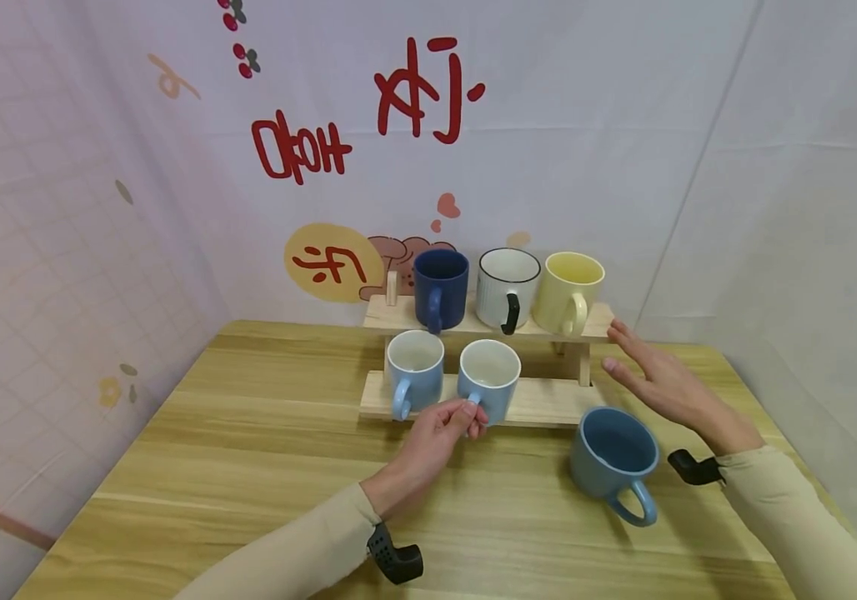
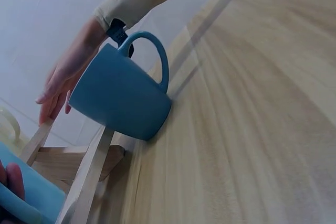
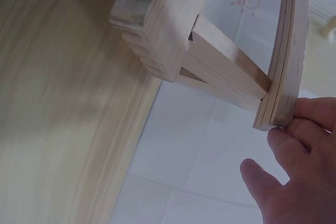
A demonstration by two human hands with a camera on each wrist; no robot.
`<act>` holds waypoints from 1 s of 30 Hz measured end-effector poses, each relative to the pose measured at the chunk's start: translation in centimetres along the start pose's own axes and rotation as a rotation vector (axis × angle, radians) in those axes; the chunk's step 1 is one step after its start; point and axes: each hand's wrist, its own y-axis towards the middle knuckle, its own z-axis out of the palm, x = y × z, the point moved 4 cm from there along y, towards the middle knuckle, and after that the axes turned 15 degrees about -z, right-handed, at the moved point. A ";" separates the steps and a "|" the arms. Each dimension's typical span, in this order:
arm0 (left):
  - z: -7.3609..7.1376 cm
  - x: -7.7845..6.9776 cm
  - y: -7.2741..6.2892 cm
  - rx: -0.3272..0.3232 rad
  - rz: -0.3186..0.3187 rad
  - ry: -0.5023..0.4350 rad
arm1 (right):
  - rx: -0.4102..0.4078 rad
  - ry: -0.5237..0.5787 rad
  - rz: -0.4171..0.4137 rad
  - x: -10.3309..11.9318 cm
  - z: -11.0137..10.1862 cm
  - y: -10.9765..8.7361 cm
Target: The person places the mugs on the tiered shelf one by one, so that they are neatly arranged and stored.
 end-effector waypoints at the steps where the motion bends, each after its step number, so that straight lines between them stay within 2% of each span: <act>1: 0.0 0.0 0.1 -0.005 0.002 0.003 | -0.002 0.002 0.000 0.0 0.0 0.0; 11: -0.2 0.2 1.3 -0.053 0.021 0.012 | 0.001 0.007 0.013 0.0 0.2 0.0; 20: -0.4 0.8 1.7 -0.073 0.002 0.039 | 0.010 0.015 0.027 0.0 0.5 -0.1; 26: -0.4 0.8 2.2 -0.078 0.025 0.017 | 0.011 0.021 0.023 0.0 0.3 0.0; 30: -0.3 0.7 2.5 -0.082 0.045 0.035 | 0.011 0.013 0.022 0.0 0.1 0.0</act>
